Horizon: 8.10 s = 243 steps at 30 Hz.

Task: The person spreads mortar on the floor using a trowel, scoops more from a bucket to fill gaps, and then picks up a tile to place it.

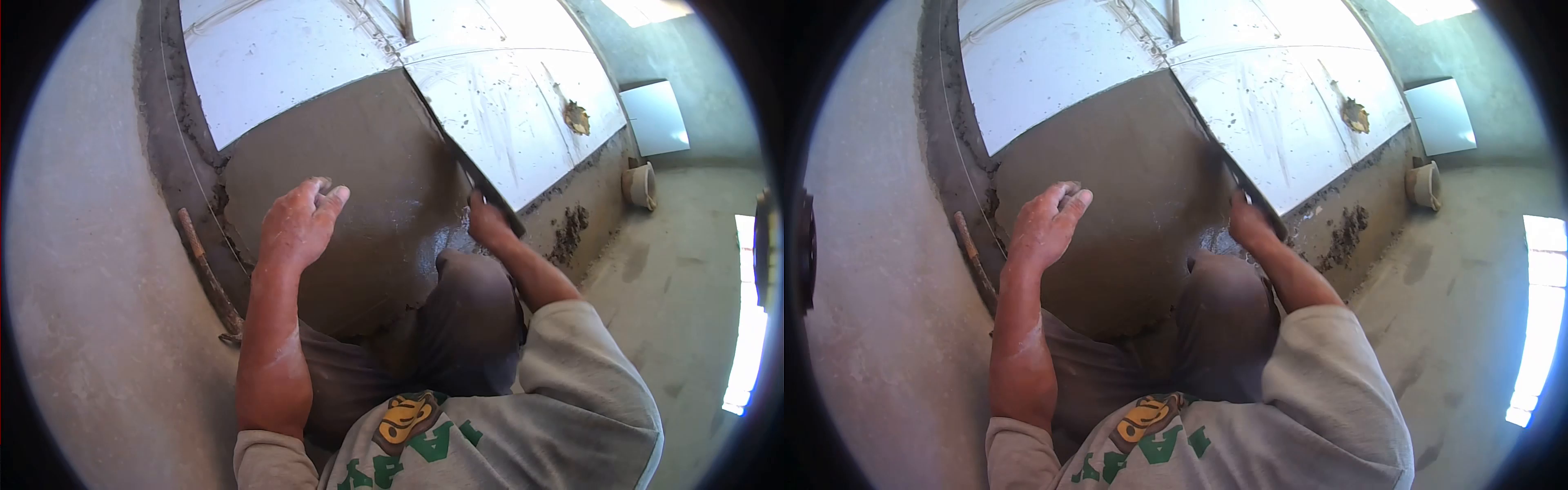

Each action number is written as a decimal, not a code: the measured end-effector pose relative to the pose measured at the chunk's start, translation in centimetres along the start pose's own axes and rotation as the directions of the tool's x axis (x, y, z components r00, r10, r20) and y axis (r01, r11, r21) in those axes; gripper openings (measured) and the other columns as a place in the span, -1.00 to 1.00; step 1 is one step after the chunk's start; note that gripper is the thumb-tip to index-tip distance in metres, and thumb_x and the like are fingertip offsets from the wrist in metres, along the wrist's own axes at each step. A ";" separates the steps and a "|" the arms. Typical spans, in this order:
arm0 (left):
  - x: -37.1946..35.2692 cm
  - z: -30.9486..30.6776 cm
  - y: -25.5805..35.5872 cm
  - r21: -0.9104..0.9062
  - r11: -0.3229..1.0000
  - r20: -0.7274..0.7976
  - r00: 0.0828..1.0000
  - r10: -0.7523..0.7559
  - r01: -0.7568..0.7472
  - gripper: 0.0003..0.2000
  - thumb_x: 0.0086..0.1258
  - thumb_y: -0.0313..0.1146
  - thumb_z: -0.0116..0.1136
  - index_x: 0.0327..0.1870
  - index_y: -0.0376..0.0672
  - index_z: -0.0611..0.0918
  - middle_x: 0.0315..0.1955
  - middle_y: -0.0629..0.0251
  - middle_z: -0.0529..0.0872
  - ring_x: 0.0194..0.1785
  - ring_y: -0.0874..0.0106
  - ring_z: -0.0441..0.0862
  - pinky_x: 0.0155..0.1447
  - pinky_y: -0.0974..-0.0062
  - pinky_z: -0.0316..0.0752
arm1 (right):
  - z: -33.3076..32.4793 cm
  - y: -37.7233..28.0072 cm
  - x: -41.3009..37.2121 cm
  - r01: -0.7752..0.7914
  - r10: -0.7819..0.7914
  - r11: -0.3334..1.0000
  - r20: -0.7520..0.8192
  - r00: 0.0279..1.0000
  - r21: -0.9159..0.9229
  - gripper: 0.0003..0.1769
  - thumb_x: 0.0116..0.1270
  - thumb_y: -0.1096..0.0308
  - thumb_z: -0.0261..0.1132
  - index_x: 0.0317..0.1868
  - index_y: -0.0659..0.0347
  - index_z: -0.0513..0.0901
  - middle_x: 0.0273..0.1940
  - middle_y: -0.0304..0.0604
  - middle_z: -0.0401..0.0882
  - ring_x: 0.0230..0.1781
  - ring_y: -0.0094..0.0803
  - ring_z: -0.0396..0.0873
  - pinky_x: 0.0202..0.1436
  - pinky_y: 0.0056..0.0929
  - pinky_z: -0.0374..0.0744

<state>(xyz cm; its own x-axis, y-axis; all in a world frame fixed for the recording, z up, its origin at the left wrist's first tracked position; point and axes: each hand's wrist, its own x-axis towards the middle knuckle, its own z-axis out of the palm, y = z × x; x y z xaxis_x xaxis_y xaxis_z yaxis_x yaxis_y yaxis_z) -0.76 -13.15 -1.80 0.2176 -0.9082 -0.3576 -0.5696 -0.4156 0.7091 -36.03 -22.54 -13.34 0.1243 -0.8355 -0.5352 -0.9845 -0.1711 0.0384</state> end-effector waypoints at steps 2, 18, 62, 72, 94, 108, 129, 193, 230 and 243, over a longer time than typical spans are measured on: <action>0.3 -0.1 0.1 -0.012 1.000 0.003 1.000 -0.014 0.014 -0.49 0.39 0.05 0.08 0.08 -0.26 0.60 -0.06 -0.03 0.69 0.05 0.12 0.64 0.14 0.28 0.48 | 3.2 4.1 -3.2 -0.194 0.184 0.979 0.134 0.974 0.067 -0.45 0.34 0.25 0.01 0.29 0.31 0.20 -0.07 0.40 0.56 0.01 0.23 0.56 0.14 0.02 0.47; 0.2 0.9 -3.8 -0.231 0.973 -0.178 0.982 -0.055 0.012 -0.52 0.41 0.02 0.06 0.09 -0.25 0.60 -0.05 0.15 0.70 -0.18 0.32 0.65 -0.12 0.42 0.52 | 2.1 9.3 -16.4 -0.101 0.088 0.993 0.180 0.980 0.066 -0.62 0.35 0.19 0.07 0.00 0.33 0.35 -0.12 0.37 0.59 -0.05 0.13 0.62 -0.01 -0.03 0.56; -32.0 -14.3 1.1 -0.582 0.743 -0.291 0.768 -0.571 0.332 -0.26 0.40 0.23 -0.08 0.47 -0.05 0.19 0.18 0.26 0.46 -0.09 0.56 0.47 -0.04 0.61 0.42 | -10.6 0.8 19.6 0.093 -0.092 0.946 -0.018 0.996 0.312 -0.65 0.19 0.27 0.14 -0.28 0.40 0.70 -0.15 0.20 0.66 -0.08 -0.01 0.65 -0.02 -0.19 0.58; -32.3 -14.5 0.6 -0.553 0.768 -0.272 0.801 -0.534 0.324 -0.34 0.48 0.17 -0.15 0.47 -0.03 0.22 0.14 0.29 0.49 -0.10 0.60 0.45 -0.06 0.67 0.39 | 0.2 16.0 1.5 -0.022 -0.015 0.981 0.189 0.982 0.192 -0.65 0.09 0.33 0.22 -0.24 0.49 0.66 -0.16 0.34 0.62 -0.06 0.11 0.63 0.07 -0.13 0.57; -31.9 -13.7 1.2 -0.394 0.806 -0.324 0.754 -0.571 0.442 -0.33 0.42 0.19 -0.08 0.42 -0.06 0.31 0.13 0.22 0.49 -0.13 0.51 0.42 0.01 0.51 0.32 | -1.1 18.0 -6.4 -0.345 0.209 0.897 0.425 0.881 0.275 -0.63 0.11 0.33 0.23 -0.19 0.51 0.65 -0.29 0.20 0.68 -0.32 -0.08 0.71 -0.30 -0.18 0.67; -31.8 -13.6 0.9 -0.319 0.816 -0.324 0.754 -0.572 0.482 -0.39 0.48 0.11 -0.08 0.43 -0.04 0.30 0.12 0.26 0.49 -0.17 0.57 0.44 -0.04 0.59 0.34 | -3.5 16.4 -9.4 -0.349 0.237 0.882 0.342 0.910 0.317 -0.61 0.12 0.29 0.22 -0.24 0.55 0.64 -0.38 0.22 0.66 -0.39 -0.08 0.71 -0.31 -0.21 0.65; -31.9 -13.5 0.7 -0.292 0.812 -0.316 0.750 -0.581 0.506 -0.34 0.43 0.14 -0.03 0.43 -0.07 0.29 0.11 0.23 0.50 -0.19 0.55 0.45 -0.01 0.52 0.34 | 8.3 19.2 -18.1 -0.415 0.390 0.854 0.141 0.910 0.314 -0.63 0.13 0.25 0.24 -0.10 0.30 0.62 -0.18 0.21 0.65 0.00 0.06 0.59 0.09 -0.09 0.51; -32.4 -12.8 2.2 -0.224 0.841 -0.205 0.820 -0.534 0.492 -0.33 0.52 0.09 -0.19 0.43 -0.30 0.20 0.29 -0.07 0.40 0.23 0.08 0.43 0.35 0.17 0.25 | 16.0 17.6 -20.5 -0.340 0.443 0.098 0.265 0.857 0.935 -0.63 0.12 0.22 0.34 -0.14 0.32 0.63 -0.39 -0.19 0.63 -0.44 -0.50 0.57 -0.33 -0.41 0.53; -30.1 -13.6 1.4 -0.247 0.783 -0.057 0.798 -0.600 0.571 -0.33 0.53 0.13 -0.23 0.46 -0.21 0.18 0.27 -0.03 0.41 0.23 0.12 0.44 0.33 0.19 0.30 | 14.1 10.3 -18.0 -0.445 0.585 0.425 0.136 0.800 0.788 -0.45 0.33 -0.08 0.20 -0.19 0.39 0.52 -0.23 0.38 0.56 -0.12 0.32 0.52 -0.08 0.04 0.47; -31.5 -13.5 -0.9 -0.317 0.789 -0.177 0.784 -0.595 0.527 -0.30 0.43 0.17 -0.04 0.45 -0.11 0.26 0.13 0.24 0.50 -0.14 0.54 0.46 0.03 0.49 0.33 | 13.4 10.6 -17.7 -0.474 0.580 0.435 0.165 0.798 0.766 -0.43 0.33 -0.10 0.19 -0.14 0.38 0.52 -0.19 0.36 0.58 -0.08 0.31 0.52 -0.02 0.04 0.48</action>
<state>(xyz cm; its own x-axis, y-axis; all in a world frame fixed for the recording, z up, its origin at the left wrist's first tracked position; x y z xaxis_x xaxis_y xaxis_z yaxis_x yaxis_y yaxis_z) 3.60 15.15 17.01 0.6497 -0.4738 -0.5945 -0.0835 -0.8217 0.5637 -50.28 -2.61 -14.78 -0.4920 -0.6799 -0.5438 -0.5814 0.7215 -0.3760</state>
